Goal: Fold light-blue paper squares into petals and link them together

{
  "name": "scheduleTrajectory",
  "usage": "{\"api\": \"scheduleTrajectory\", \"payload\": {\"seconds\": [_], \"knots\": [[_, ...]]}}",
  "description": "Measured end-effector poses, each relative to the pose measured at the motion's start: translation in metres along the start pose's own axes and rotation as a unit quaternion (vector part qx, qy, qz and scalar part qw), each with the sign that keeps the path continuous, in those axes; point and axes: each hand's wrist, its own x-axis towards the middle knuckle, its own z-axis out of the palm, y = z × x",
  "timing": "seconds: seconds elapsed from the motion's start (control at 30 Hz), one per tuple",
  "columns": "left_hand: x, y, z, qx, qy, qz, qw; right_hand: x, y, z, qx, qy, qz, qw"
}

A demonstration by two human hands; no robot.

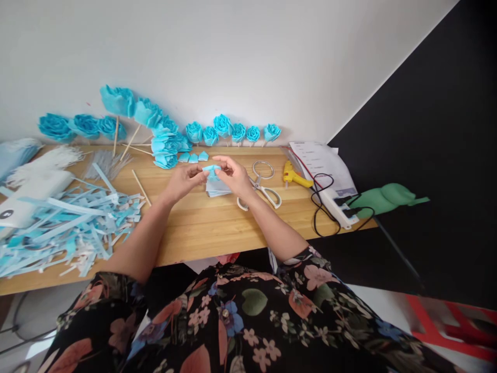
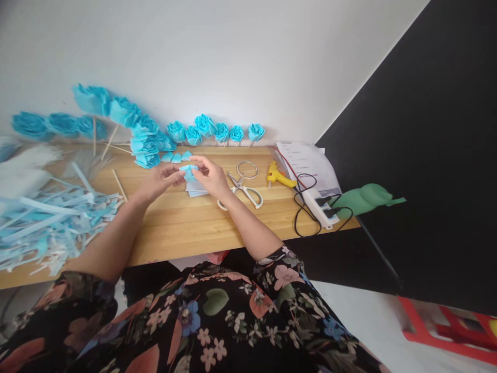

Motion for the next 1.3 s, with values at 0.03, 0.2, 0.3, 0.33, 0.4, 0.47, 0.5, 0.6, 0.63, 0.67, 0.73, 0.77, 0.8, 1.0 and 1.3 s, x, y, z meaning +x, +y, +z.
{"api": "scheduleTrajectory", "payload": {"seconds": [0.03,0.2,0.3,0.33,0.4,0.47,0.5,0.6,0.63,0.67,0.73,0.77,0.8,1.0,1.3], "knots": [[0.0,-0.001,0.0,0.005,0.005,-0.001,1.0,0.0,0.0,0.0,0.003,-0.003,0.001,1.0],[0.0,-0.003,0.0,0.0,0.023,0.003,1.0,-0.001,-0.004,-0.001,0.037,-0.034,0.026,0.998],[-0.001,-0.001,0.0,0.004,0.021,0.007,1.0,0.0,-0.003,-0.001,0.052,-0.042,0.032,0.997],[-0.001,-0.001,0.0,0.006,0.02,0.009,1.0,0.0,-0.002,-0.001,0.052,-0.047,0.033,0.997],[-0.001,-0.001,0.001,0.006,0.015,0.01,1.0,0.0,0.0,0.0,0.045,-0.054,0.033,0.997],[-0.001,-0.002,0.002,0.004,0.012,0.008,1.0,0.0,0.002,0.001,0.029,-0.056,0.034,0.997],[-0.001,-0.003,0.002,0.002,0.012,0.006,1.0,0.0,0.003,0.001,0.021,-0.056,0.033,0.998],[0.0,-0.003,0.002,0.002,0.014,0.007,1.0,0.0,0.002,0.0,0.024,-0.053,0.033,0.998],[0.0,-0.002,0.001,-0.001,0.016,0.008,1.0,0.0,0.002,0.0,0.037,-0.049,0.033,0.998],[0.0,-0.002,0.001,-0.008,0.021,0.008,1.0,0.001,0.002,-0.001,0.055,-0.041,0.034,0.997],[0.001,-0.001,0.001,-0.029,0.043,0.003,0.999,0.003,0.003,-0.001,0.091,-0.022,0.043,0.995],[0.001,-0.001,0.001,-0.039,0.059,-0.001,0.997,0.004,0.004,-0.001,0.104,-0.015,0.05,0.993],[0.001,-0.001,0.002,-0.048,0.074,-0.005,0.996,0.004,0.006,0.0,0.112,-0.01,0.057,0.992],[0.001,0.002,0.0,-0.058,0.083,-0.009,0.995,0.006,0.014,0.002,0.087,0.013,0.069,0.994],[0.002,-0.004,-0.004,0.06,0.096,0.066,0.991,-0.001,-0.001,0.004,-0.012,-0.024,0.02,0.999]]}}
